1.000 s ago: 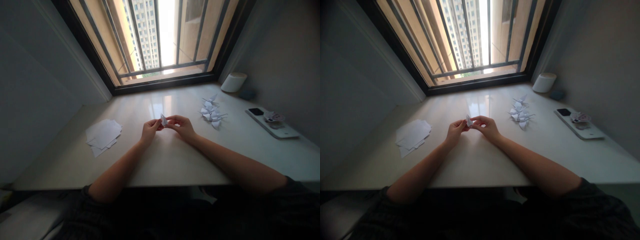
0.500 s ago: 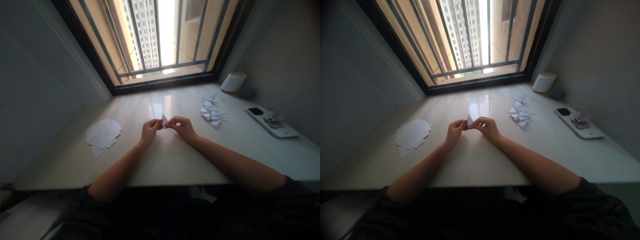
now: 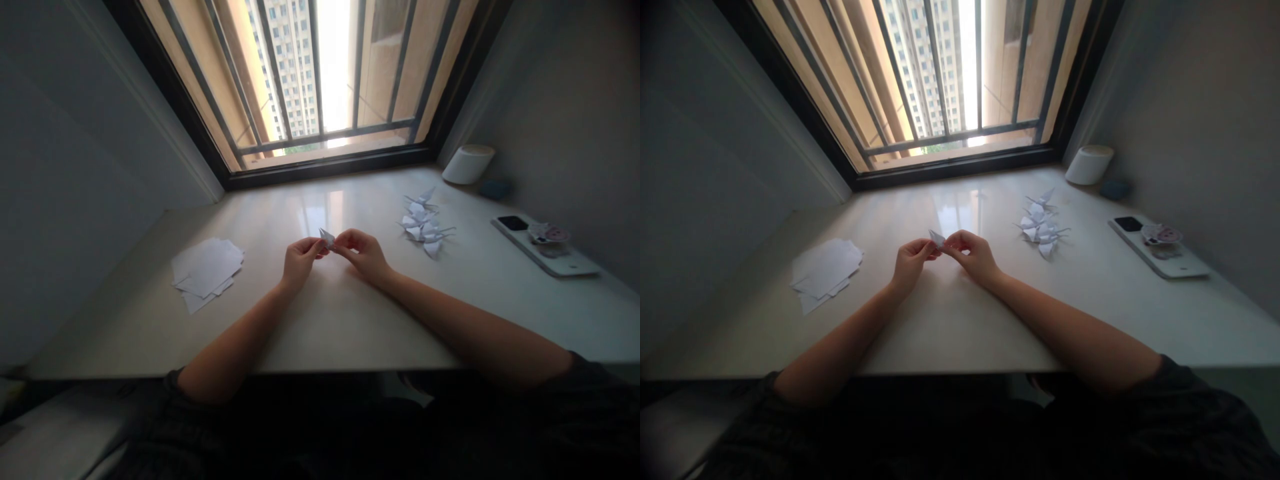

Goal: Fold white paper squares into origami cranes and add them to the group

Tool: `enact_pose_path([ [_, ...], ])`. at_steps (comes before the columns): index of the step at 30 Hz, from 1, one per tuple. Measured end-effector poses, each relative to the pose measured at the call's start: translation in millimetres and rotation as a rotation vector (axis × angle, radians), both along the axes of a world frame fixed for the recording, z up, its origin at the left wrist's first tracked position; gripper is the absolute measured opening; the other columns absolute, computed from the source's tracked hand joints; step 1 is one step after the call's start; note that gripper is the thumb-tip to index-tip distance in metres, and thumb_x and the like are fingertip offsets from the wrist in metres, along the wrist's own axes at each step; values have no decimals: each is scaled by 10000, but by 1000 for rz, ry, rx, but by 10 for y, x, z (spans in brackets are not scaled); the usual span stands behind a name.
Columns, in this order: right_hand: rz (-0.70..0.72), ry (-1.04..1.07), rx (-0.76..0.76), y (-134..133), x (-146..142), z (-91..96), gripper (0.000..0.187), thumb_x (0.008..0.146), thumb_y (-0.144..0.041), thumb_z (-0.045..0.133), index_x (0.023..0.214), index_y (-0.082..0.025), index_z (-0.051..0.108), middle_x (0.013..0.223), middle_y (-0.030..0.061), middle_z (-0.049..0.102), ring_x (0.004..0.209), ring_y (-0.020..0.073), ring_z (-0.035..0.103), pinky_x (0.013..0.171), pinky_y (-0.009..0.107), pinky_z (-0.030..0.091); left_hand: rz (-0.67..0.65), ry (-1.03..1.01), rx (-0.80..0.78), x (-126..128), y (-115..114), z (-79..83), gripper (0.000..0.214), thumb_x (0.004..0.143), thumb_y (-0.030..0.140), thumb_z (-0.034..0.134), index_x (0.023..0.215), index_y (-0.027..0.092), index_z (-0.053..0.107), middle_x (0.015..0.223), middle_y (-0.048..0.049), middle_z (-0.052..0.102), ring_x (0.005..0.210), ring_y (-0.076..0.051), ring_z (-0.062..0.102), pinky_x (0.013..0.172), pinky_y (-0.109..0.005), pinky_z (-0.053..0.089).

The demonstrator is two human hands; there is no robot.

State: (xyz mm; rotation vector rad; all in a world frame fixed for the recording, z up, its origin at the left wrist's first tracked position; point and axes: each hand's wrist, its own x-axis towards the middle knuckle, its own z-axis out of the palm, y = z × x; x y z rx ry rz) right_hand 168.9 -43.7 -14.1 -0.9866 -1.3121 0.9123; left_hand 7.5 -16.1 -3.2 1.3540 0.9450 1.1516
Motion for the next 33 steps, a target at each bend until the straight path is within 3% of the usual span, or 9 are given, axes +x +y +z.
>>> enact_pose_path([
  [6, -26, 85, -18, -10, -9, 16, 265, 646, -433, 804, 740, -217, 684, 737, 19, 700, 696, 168, 644, 694, 327, 507, -21, -50, -31, 7, 1, -14, 378, 646, 517, 762, 723, 150, 714, 640, -27, 677, 601, -129, 618, 670, -295, 510],
  [13, -51, 45, -66, -36, -6, 46, 300, 604, -465, 817, 706, -200, 718, 718, 40, 726, 680, 184, 655, 685, 341, 522, -21, -55, -48, 8, -4, 9, 370, 631, 506, 775, 691, 148, 706, 636, -19, 665, 580, -115, 597, 660, -286, 523],
  [24, -207, -215, 102, -82, 0, 46, 265, 723, -503, 722, 789, -248, 750, 762, 23, 747, 680, 179, 649, 683, 339, 512, -29, -7, -47, 17, -1, -2, 367, 672, 511, 746, 746, 152, 732, 694, -44, 698, 629, -135, 628, 667, -285, 534],
  [30, -136, -155, 75, -57, 9, 43, 381, 715, -470, 744, 1023, -249, 706, 795, 26, 739, 725, 185, 678, 700, 332, 519, 1, 26, -26, 6, -16, 7, 343, 701, 488, 729, 793, 158, 741, 681, -39, 695, 629, -132, 628, 636, -259, 501],
  [33, -45, -36, -21, -13, 9, 9, 422, 684, -489, 761, 1007, -223, 711, 809, 44, 743, 742, 199, 689, 699, 340, 530, 16, 56, 16, -3, -20, 13, 320, 702, 477, 729, 788, 170, 746, 689, -37, 698, 654, -139, 627, 622, -251, 485],
])
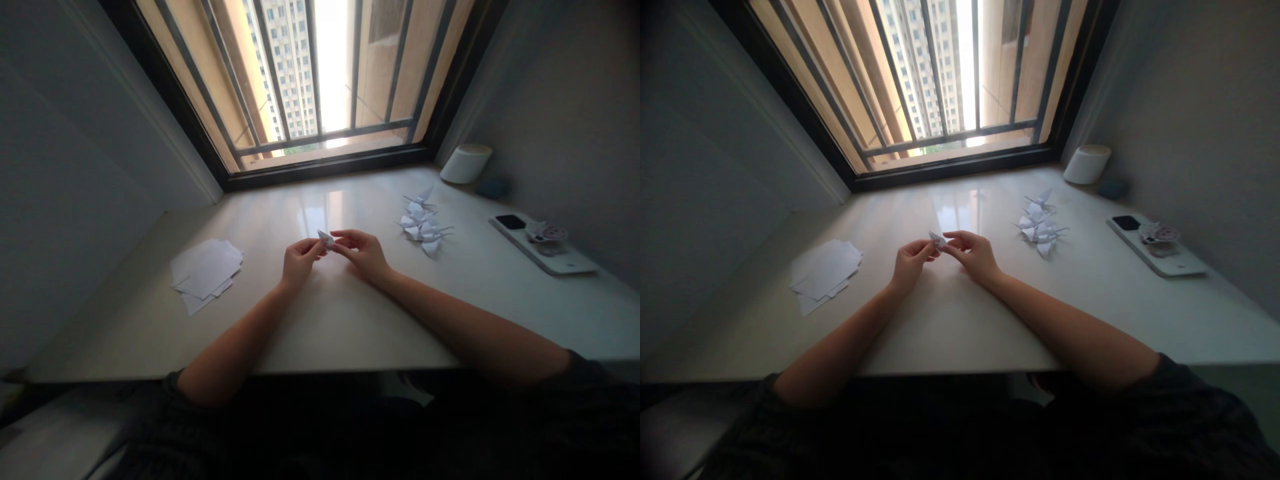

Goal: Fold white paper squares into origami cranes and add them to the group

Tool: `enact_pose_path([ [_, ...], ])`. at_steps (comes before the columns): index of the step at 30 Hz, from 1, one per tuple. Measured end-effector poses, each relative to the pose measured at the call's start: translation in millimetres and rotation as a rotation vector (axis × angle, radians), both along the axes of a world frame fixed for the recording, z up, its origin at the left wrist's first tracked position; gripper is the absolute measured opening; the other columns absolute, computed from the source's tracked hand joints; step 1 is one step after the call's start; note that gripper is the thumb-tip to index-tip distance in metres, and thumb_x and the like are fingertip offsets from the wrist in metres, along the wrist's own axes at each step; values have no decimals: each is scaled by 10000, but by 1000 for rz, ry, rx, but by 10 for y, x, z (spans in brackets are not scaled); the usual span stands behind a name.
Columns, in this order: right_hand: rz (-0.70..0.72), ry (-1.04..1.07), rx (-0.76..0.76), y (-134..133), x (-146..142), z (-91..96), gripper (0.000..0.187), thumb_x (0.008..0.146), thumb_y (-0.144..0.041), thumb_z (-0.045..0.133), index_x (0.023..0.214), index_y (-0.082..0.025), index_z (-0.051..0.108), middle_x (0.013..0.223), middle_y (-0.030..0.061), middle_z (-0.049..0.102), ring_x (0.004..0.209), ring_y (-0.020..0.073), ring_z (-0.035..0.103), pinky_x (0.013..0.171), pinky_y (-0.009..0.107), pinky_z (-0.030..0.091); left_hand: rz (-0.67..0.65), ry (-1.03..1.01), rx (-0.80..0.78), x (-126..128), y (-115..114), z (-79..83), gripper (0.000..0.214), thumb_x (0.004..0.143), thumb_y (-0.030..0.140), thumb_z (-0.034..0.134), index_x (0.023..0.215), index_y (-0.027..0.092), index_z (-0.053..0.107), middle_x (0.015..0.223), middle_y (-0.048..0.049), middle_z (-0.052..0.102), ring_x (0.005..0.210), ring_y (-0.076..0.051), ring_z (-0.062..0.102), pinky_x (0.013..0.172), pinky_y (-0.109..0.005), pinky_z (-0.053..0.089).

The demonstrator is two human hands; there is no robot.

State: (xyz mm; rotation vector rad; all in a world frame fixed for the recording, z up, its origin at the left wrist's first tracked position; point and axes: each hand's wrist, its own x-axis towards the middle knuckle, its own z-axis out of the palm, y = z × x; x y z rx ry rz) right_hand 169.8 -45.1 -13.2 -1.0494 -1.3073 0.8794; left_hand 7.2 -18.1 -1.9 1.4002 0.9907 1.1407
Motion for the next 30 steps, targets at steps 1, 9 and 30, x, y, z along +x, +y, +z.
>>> enact_pose_path([
  [1, 33, 36, -30, 13, 0, -12, 423, 672, -501, 764, 981, -215, 718, 808, 49, 744, 753, 205, 692, 702, 344, 534, 2, 13, 10, -2, -2, 3, 317, 700, 477, 730, 786, 172, 748, 697, -40, 702, 661, -142, 628, 618, -251, 480],
  [9, 108, 65, -53, 30, 1, 1, 448, 654, -551, 754, 943, -211, 723, 775, 46, 734, 784, 213, 695, 730, 353, 540, 24, 32, 42, 3, -24, 35, 286, 693, 457, 739, 760, 179, 752, 677, -31, 697, 639, -142, 613, 607, -260, 461],
  [30, 23, -17, 27, 19, 0, -13, 380, 700, -451, 755, 994, -215, 702, 719, 8, 693, 651, 144, 619, 609, 286, 472, 19, -23, -42, -14, 16, 8, 336, 701, 502, 711, 777, 176, 734, 741, -38, 705, 709, -148, 635, 652, -254, 469],
])
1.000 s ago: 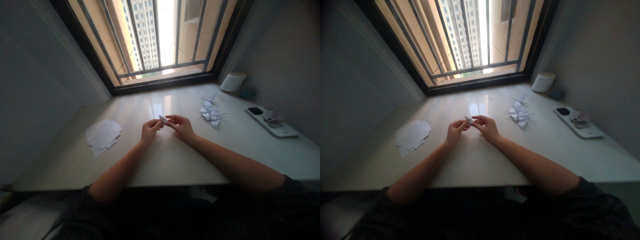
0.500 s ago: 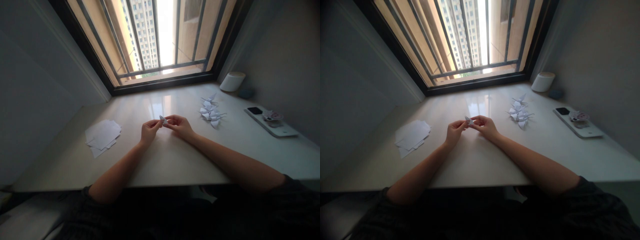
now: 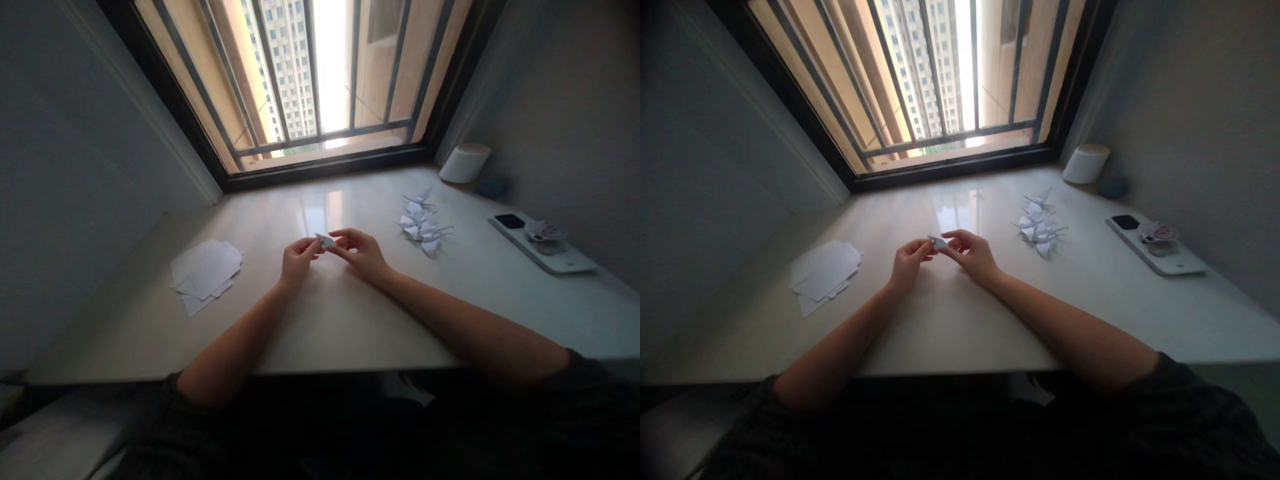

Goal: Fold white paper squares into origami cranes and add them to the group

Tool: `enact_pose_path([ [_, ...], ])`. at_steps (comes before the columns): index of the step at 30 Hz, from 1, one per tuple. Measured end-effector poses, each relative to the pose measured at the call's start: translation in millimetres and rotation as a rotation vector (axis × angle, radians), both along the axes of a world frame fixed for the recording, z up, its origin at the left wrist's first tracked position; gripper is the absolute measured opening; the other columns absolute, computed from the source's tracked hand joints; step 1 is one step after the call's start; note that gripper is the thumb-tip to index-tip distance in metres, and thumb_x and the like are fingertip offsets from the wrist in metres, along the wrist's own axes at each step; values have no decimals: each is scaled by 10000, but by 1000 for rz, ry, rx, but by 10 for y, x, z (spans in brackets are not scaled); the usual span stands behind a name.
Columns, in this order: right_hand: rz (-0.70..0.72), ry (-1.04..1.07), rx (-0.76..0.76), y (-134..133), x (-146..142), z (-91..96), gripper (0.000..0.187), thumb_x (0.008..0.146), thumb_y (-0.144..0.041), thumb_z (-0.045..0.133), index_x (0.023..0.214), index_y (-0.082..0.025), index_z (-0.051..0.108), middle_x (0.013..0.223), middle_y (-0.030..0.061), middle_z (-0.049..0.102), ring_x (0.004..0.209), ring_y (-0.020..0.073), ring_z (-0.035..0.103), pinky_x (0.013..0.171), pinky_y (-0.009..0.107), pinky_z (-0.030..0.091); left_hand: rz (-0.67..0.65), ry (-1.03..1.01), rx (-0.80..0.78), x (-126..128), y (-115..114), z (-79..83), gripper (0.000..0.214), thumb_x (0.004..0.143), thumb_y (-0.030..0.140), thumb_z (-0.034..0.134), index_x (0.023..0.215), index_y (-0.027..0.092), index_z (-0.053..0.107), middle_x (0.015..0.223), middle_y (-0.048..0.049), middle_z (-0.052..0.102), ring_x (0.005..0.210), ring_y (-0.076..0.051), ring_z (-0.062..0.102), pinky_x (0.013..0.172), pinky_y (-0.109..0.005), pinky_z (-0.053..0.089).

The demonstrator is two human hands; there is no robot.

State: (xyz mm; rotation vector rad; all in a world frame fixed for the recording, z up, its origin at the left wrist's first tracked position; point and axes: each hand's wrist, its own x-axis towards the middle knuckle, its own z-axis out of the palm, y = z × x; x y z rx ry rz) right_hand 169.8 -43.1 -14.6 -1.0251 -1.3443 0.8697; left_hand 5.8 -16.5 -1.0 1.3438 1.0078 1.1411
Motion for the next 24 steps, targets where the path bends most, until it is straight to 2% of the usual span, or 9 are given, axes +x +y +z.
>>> enact_pose_path([
  [2, -58, -81, 92, -18, 1, 6, 320, 760, -442, 710, 1000, -230, 717, 795, 27, 701, 703, 151, 622, 638, 296, 489, 3, -24, -22, -1, 0, 4, 336, 698, 495, 715, 787, 172, 733, 750, -42, 709, 715, -153, 648, 673, -263, 475],
  [5, -73, -176, 205, -33, 17, 27, 279, 827, -420, 648, 1043, -262, 724, 841, 39, 685, 732, 153, 606, 656, 308, 506, -22, -56, -58, 0, -3, 12, 334, 684, 482, 733, 790, 164, 725, 753, -45, 711, 716, -158, 662, 706, -279, 485],
  [9, -46, -235, 279, -19, 48, 23, 385, 763, -410, 725, 1125, -283, 696, 869, 40, 666, 723, 153, 591, 652, 315, 514, -45, -94, -103, 5, -10, 21, 331, 677, 467, 746, 783, 155, 711, 735, -45, 708, 719, -163, 665, 729, -295, 499],
  [11, -57, -269, 297, -11, 56, 7, 418, 750, -394, 741, 1149, -284, 684, 893, 46, 667, 735, 156, 591, 654, 319, 515, -46, -102, -117, 7, -13, 24, 329, 679, 462, 747, 784, 153, 705, 734, -45, 709, 723, -165, 667, 722, -291, 502],
  [16, -126, -324, 299, -12, 53, -20, 353, 799, -363, 699, 1145, -295, 687, 887, 47, 681, 744, 166, 599, 671, 336, 521, -34, -65, -99, 8, -21, 32, 336, 685, 480, 741, 766, 159, 684, 733, -45, 712, 726, -169, 677, 693, -279, 496],
  [24, -118, -332, 329, -22, 54, -11, 372, 810, -322, 693, 1180, -337, 661, 945, 44, 688, 825, 183, 618, 697, 340, 533, -9, -43, -95, 10, -35, 28, 363, 675, 510, 738, 747, 159, 675, 725, -53, 710, 728, -173, 674, 689, -286, 497],
])
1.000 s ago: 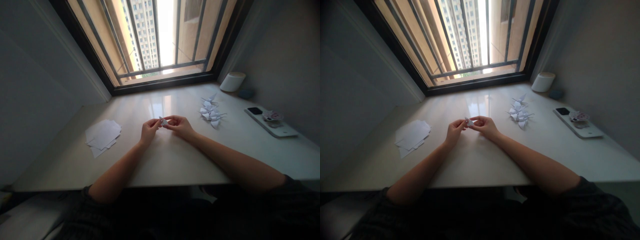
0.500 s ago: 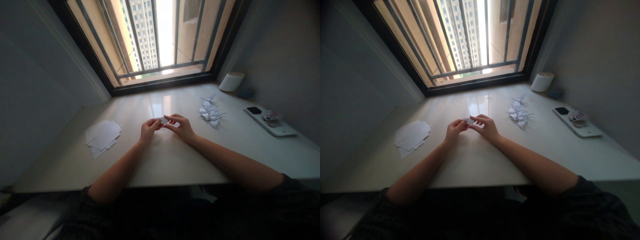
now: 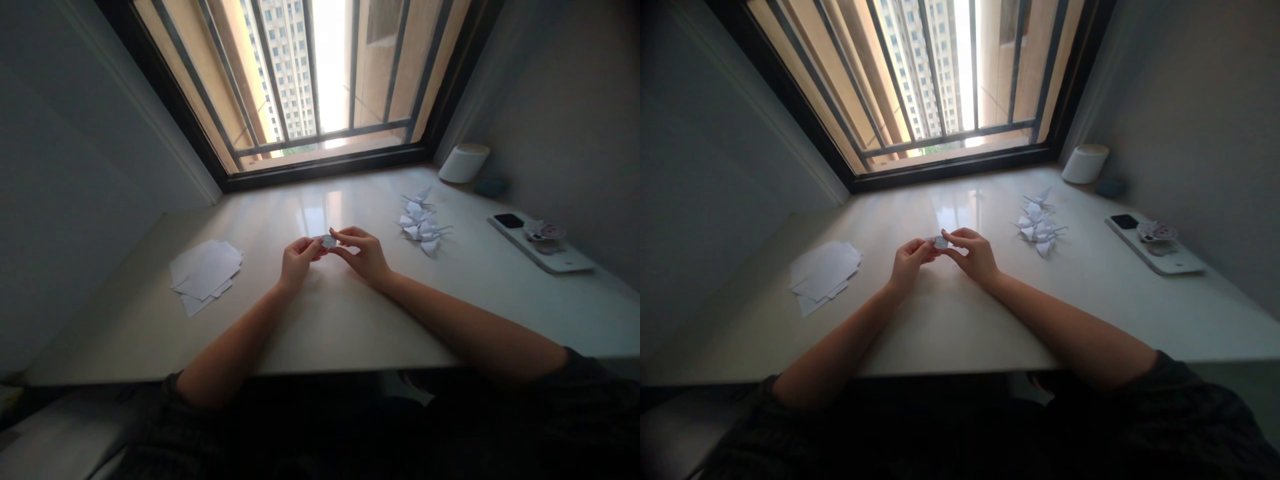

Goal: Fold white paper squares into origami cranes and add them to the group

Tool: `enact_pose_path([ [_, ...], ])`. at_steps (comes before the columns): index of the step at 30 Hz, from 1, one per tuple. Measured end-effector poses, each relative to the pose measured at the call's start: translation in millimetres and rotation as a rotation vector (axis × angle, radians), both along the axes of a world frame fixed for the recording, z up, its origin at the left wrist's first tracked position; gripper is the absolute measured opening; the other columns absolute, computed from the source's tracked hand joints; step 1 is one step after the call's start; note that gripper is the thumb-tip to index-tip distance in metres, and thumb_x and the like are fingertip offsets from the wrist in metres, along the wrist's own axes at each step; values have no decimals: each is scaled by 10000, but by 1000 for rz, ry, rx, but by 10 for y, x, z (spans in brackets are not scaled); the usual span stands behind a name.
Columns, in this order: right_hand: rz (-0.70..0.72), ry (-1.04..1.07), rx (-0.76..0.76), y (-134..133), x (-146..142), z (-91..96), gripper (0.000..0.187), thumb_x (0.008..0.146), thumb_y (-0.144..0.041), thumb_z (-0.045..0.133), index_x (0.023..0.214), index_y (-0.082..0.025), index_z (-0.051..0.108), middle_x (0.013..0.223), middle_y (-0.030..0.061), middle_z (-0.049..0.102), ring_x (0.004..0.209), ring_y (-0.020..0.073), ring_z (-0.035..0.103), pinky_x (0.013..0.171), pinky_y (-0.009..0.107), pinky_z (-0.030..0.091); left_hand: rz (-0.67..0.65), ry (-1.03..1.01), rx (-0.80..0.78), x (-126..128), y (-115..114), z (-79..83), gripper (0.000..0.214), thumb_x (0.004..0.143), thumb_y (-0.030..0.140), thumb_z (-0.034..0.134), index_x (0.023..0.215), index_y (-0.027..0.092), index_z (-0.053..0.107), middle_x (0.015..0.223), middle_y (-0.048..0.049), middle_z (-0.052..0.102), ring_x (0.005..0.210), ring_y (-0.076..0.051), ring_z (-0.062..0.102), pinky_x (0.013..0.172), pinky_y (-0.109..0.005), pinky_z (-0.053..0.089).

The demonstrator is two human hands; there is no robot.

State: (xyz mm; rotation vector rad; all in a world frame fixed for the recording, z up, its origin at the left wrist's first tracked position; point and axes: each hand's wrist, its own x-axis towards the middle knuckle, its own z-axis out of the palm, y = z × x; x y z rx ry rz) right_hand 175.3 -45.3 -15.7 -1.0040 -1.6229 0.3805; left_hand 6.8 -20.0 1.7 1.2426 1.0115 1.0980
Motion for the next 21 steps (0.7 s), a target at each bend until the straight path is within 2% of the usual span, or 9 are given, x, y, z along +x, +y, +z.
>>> enact_pose_path([
  [6, -12, -17, 18, 0, 7, -8, 384, 826, -293, 678, 1202, -361, 640, 967, 34, 693, 849, 181, 629, 729, 342, 531, -9, -6, -26, 6, -9, 12, 365, 674, 510, 739, 745, 158, 673, 723, -50, 706, 723, -171, 673, 696, -284, 495],
  [12, -64, -106, 75, 8, 11, -19, 399, 845, -255, 651, 1234, -335, 623, 993, 54, 684, 881, 196, 632, 794, 368, 525, -27, -21, -61, 11, 1, -1, 363, 683, 512, 730, 755, 162, 669, 744, -52, 711, 740, -179, 679, 715, -296, 491],
  [21, -115, -238, 171, 19, 28, 0, 357, 873, -258, 602, 1226, -292, 638, 942, 66, 635, 773, 172, 582, 715, 331, 517, -53, -48, -114, 17, -7, 8, 388, 662, 516, 744, 787, 153, 682, 787, -78, 726, 784, -203, 685, 787, -343, 498],
])
